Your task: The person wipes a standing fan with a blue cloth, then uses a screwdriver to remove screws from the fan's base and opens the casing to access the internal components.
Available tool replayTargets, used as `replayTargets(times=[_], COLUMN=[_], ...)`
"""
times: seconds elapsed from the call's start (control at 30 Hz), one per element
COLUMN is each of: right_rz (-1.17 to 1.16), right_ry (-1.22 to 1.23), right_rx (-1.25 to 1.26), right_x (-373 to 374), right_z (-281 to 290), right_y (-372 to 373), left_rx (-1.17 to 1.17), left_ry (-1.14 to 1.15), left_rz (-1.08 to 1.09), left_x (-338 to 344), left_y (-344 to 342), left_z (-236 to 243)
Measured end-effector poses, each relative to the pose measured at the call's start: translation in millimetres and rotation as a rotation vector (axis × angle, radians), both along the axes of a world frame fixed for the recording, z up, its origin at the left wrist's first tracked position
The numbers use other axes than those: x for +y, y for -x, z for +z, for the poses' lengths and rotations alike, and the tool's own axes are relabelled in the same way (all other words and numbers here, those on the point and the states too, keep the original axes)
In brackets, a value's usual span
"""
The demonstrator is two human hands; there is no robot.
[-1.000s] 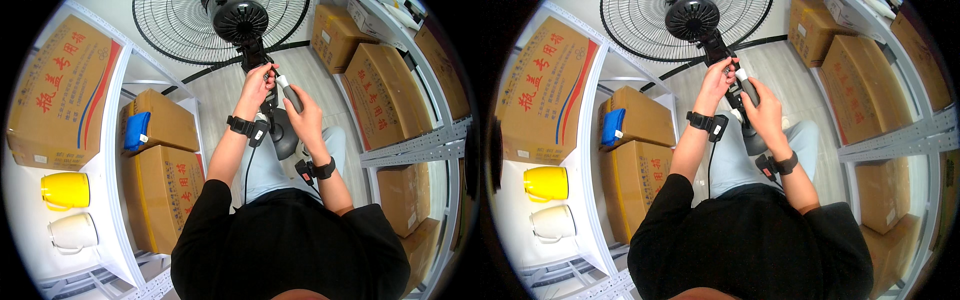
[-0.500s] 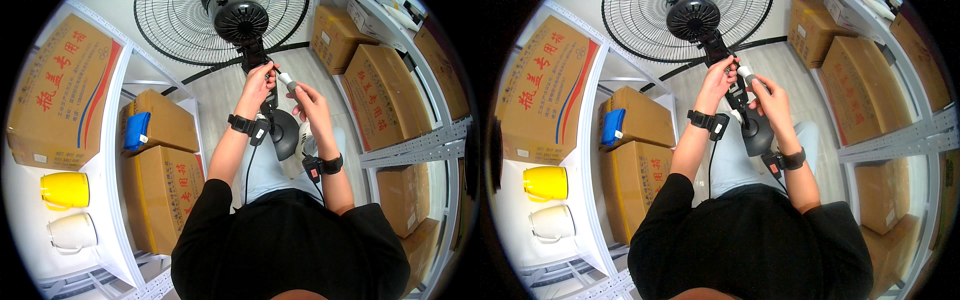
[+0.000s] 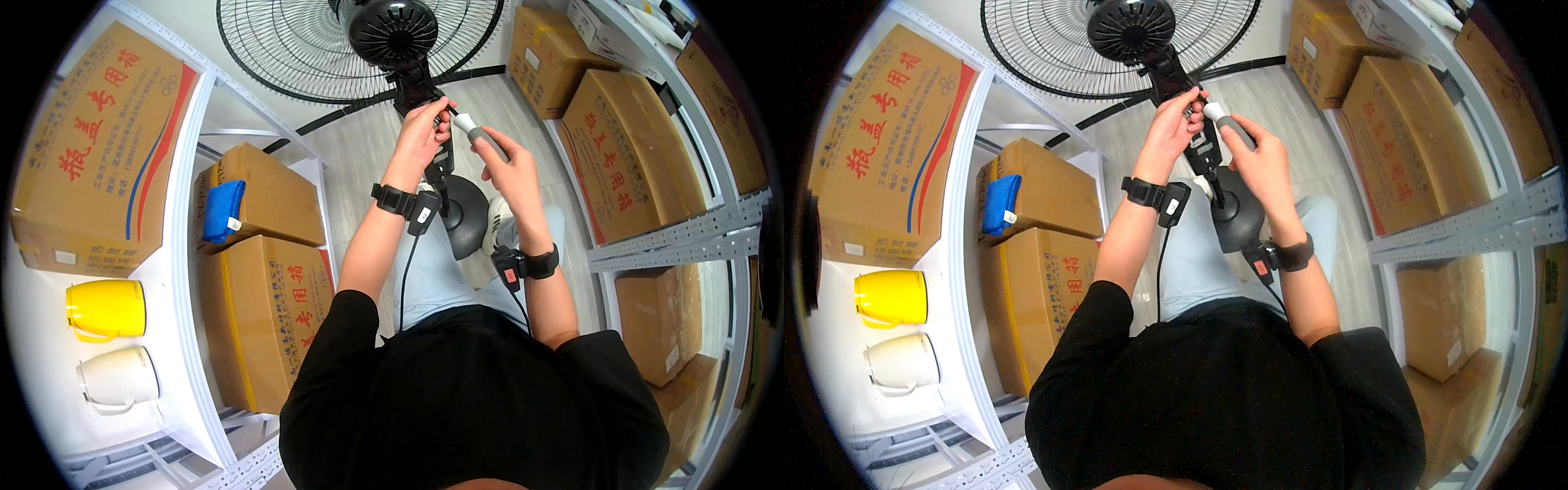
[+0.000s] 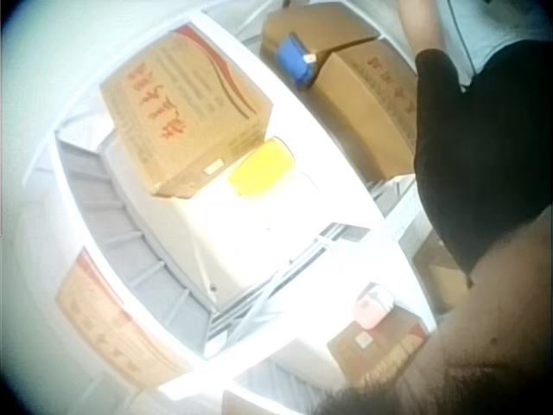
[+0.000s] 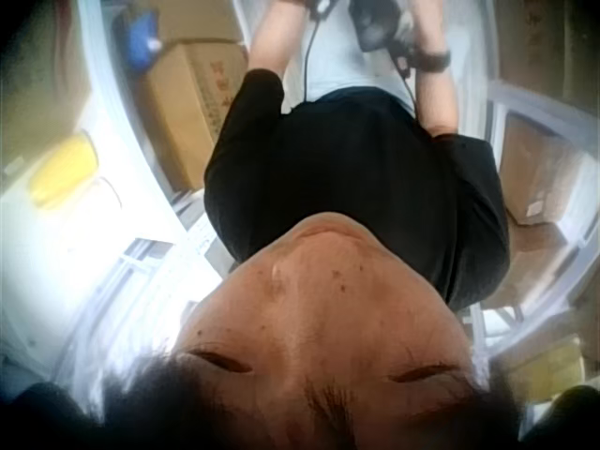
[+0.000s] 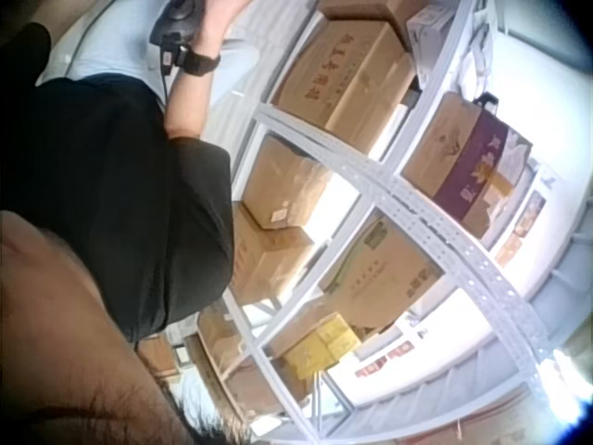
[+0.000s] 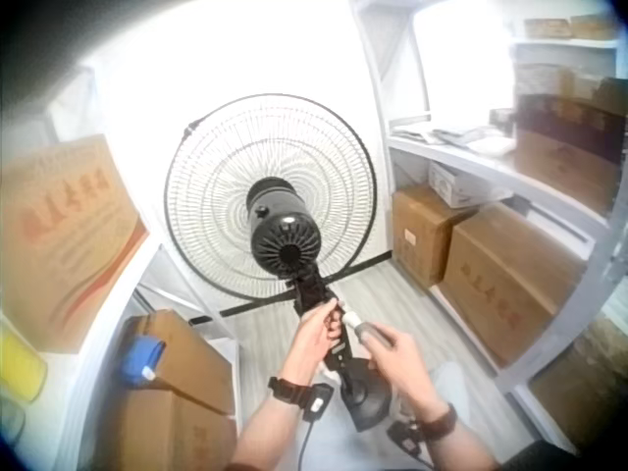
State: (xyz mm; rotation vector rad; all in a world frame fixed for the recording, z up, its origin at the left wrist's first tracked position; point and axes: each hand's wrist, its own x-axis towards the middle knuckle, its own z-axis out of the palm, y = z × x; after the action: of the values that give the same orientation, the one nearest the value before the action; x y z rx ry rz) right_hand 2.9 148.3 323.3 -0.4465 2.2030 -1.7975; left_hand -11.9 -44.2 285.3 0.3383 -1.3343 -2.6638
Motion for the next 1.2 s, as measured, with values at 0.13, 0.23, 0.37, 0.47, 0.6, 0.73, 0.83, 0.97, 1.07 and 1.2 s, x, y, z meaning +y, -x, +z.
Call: replayTargets(times=[0.13,0.23,0.37,0.47,0.6,0.73,0.83,0.97,1.07,1.2], right_rz=[-0.15,-0.169,-0.183,-0.244,-0.158,-0.232,-0.309,-0.295,-0.257,-0.279], right_ry=[-0.193,-0.134,-0.113,-0.079,-0.097,-0.295,-0.239,-0.175,-0.235,-0.326], right_rx=[0.732,0.787,0.78,0.508,-0.101,0.375,0.821,0.774,0.302,0.396], right_x=[-2.8,-2.4,-1.4,-3.0,2.4,-1.4,-2.1,-4.0,-1.0,-3.0], right_z=[-4.7,-4.5,-6.5,-2.9,11.4,-6.6,-18.3,-12.2,-9.5,-5.6], right_y=[-12.9,-14.3,-15.1,-21.0,-20.8,-18.3,-17.1,-25.4,-24.3,-29.2], left_rx=[-0.04,-0.062,-0.084,-0.041,0.018,0.012,-0.028,-0.018,-0.005,-0.005], left_ry=[-0.026,-0.038,0.02,0.05,-0.001,-0.024,-0.012,0.069,0.032,-0.011], left_rz=[0.016,0.009,-0.011,0.001,0.002,0.009,0.012,0.007,0.014,0.02], left_x=[0.9,2.1,3.6,-0.8,-0.9,6.2,16.6,11.8,14.1,14.9], left_y=[1.4,1.0,1.8,5.2,7.0,2.6,0.1,0.5,2.1,1.3], left_z=[-2.4,-2.5,0.6,-4.3,-8.3,-2.7,5.7,1.8,0.5,-1.0])
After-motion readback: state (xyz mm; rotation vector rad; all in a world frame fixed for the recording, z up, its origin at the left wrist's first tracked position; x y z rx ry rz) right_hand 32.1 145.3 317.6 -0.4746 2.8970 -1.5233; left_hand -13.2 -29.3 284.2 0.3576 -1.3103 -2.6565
